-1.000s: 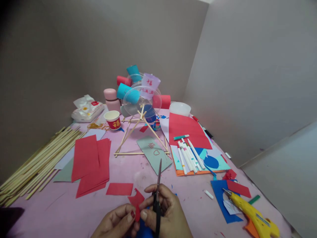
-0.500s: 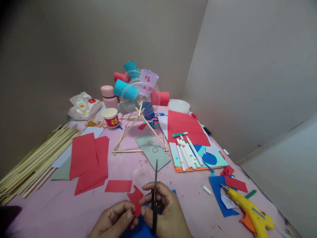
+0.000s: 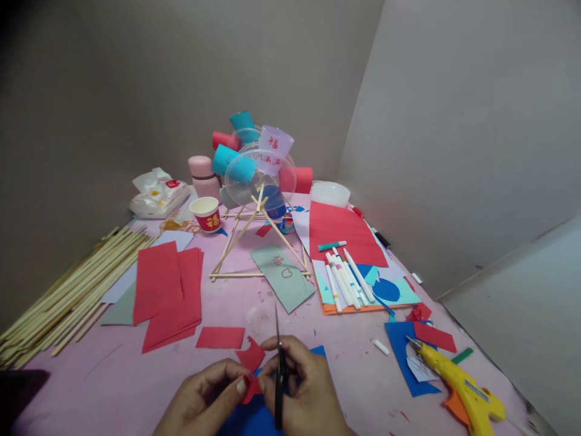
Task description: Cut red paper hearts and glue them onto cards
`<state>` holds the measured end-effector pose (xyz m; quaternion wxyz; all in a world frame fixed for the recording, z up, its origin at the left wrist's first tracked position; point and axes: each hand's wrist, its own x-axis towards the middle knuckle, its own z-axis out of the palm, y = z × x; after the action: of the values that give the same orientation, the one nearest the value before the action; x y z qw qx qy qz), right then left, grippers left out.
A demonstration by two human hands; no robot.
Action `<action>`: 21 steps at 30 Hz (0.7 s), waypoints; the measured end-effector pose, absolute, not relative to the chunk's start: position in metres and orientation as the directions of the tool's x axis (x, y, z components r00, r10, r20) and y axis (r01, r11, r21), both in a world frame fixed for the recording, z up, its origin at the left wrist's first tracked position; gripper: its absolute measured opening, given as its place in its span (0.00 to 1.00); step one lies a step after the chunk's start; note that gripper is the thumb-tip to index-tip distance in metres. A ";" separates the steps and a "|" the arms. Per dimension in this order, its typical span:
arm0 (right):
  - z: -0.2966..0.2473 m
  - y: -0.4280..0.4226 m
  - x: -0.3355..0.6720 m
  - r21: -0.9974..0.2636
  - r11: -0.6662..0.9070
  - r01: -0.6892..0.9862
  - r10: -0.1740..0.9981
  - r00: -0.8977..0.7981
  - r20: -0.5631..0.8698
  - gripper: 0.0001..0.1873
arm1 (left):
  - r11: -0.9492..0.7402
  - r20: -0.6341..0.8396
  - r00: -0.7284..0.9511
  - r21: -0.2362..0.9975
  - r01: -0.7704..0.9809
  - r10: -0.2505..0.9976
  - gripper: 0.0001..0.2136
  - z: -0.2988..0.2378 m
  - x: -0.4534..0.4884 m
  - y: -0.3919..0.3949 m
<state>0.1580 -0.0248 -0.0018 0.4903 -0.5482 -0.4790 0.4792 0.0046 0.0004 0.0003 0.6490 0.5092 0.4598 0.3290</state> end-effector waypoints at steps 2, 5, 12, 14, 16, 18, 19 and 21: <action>0.001 -0.021 0.161 -0.983 -0.165 -0.085 0.986 0.019 -0.167 0.18 | 0.362 -0.326 0.403 0.932 -0.016 0.855 0.13 0.001 0.004 0.003; 0.004 -0.016 0.164 -0.946 -0.262 -0.192 0.965 -0.069 -0.253 0.21 | 0.442 -0.366 0.448 0.894 -0.074 0.816 0.12 0.003 0.005 0.006; 0.007 -0.012 0.173 -0.952 -0.171 -0.252 0.979 0.067 -0.194 0.22 | -0.282 0.164 0.402 0.925 0.256 0.901 0.04 0.011 -0.007 0.000; 0.007 -0.010 0.178 -0.958 -0.133 -0.255 0.977 0.128 -0.170 0.21 | -0.653 0.459 0.503 0.683 0.327 0.732 0.07 0.007 -0.016 -0.006; 0.008 -0.009 0.181 -0.961 -0.120 -0.251 0.974 0.155 -0.163 0.22 | -0.837 0.585 0.600 0.407 0.365 0.546 0.09 -0.003 -0.025 -0.012; 0.009 -0.009 0.181 -0.962 -0.119 -0.246 0.976 0.148 -0.159 0.21 | -0.890 0.608 0.663 0.190 0.414 0.437 0.13 -0.013 -0.029 -0.015; 0.010 -0.009 0.181 -0.962 -0.120 -0.246 0.978 0.138 -0.157 0.20 | -0.899 0.610 0.685 0.113 0.423 0.399 0.15 -0.017 -0.030 -0.016; 0.011 -0.009 0.180 -0.961 -0.120 -0.247 0.981 0.119 -0.153 0.19 | -0.912 0.599 0.729 0.007 0.410 0.332 0.16 -0.021 -0.029 -0.016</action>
<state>0.1802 -0.0094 0.0107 0.5540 -0.5028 -0.3647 0.5544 -0.0289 -0.0158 -0.0206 -0.0631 0.9275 0.1999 0.3095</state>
